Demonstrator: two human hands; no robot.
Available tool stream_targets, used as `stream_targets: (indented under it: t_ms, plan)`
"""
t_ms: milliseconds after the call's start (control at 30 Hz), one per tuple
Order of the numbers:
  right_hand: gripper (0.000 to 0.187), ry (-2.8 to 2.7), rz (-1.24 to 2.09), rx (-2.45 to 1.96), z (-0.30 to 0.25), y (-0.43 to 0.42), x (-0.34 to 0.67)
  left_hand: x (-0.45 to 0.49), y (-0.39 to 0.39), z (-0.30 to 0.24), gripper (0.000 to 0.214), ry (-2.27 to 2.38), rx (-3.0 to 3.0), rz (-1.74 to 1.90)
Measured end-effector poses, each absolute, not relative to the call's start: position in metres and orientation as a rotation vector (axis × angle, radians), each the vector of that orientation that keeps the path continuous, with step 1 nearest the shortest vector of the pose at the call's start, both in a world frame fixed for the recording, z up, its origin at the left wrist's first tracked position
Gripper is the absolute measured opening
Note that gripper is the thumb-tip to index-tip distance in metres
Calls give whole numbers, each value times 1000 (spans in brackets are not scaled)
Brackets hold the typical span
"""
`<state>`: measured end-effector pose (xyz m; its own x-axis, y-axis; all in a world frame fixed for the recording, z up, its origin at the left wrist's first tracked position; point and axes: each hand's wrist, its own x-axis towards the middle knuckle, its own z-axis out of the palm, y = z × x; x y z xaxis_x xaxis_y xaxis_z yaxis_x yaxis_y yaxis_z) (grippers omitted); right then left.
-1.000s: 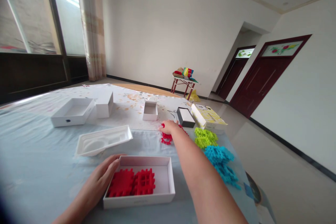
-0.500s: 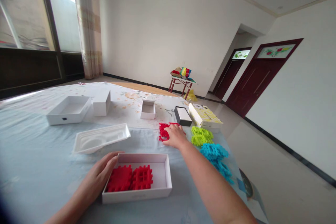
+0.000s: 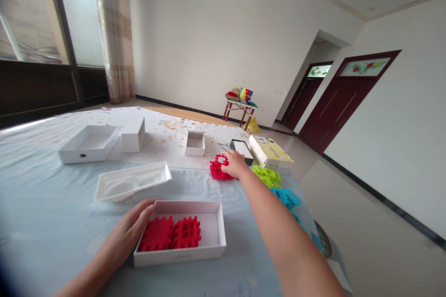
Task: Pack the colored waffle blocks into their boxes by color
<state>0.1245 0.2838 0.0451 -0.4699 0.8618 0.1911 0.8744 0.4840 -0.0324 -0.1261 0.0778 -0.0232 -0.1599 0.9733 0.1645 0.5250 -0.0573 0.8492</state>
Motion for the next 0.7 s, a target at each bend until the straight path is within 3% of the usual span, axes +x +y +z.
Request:
stream_targets:
  t_ms: [400,700]
  plan:
    - [46,-2877,193,-1614,39,318,98,-125,76,-21,42,1693,1607,1140]
    - [102,-3102,212,-1616,45,312,98,-125,76,-21,42,1714,1587,1139]
